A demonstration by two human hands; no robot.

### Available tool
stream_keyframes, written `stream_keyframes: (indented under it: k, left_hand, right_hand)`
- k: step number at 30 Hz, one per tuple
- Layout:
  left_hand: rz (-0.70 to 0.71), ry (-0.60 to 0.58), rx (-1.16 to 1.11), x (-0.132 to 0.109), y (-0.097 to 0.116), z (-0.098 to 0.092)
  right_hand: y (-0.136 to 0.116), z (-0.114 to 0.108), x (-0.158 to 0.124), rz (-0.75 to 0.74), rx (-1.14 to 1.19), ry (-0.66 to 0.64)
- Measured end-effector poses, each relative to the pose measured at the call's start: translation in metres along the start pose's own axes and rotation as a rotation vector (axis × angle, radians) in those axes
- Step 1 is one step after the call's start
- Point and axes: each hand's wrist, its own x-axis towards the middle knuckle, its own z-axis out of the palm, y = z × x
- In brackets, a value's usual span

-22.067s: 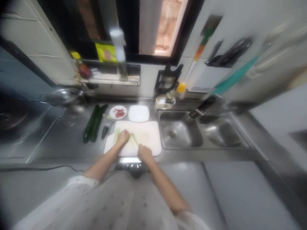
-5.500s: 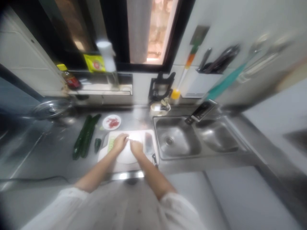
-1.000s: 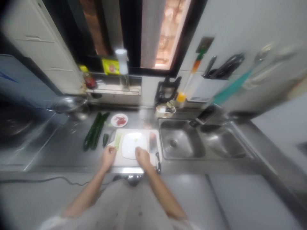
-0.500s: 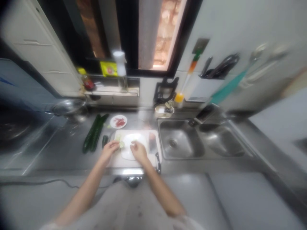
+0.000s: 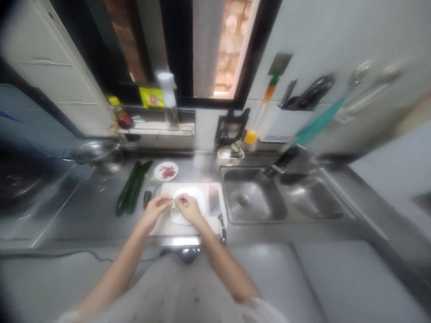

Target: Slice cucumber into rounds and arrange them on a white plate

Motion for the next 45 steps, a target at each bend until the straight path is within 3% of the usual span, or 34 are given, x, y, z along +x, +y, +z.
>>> stream_keyframes:
  k: [4, 9, 13, 28, 45]
  left_hand:
    - [-0.088, 0.087, -0.015, -0.004, 0.000, 0.002]
    - [-0.407, -0.098, -0.229, -0.011, 0.003, 0.007]
    - [-0.517, -0.184, -0.434, -0.010, 0.002, 0.009]
    - [-0.315, -0.183, -0.311, -0.008, 0.020, 0.005]
    - [0.061, 0.018, -0.045, -0.018, 0.028, 0.014]
  right_hand:
    - [0.000, -0.002, 0.000, -0.001, -0.014, 0.048]
    - [-0.006, -0.005, -0.002, -0.029, -0.051, 0.063]
    - [-0.008, -0.007, -0.006, -0.040, -0.110, 0.040]
    - [-0.019, -0.015, -0.016, -0.121, -0.208, -0.023]
    - [-0.022, -0.001, -0.015, -0.005, -0.022, 0.051]
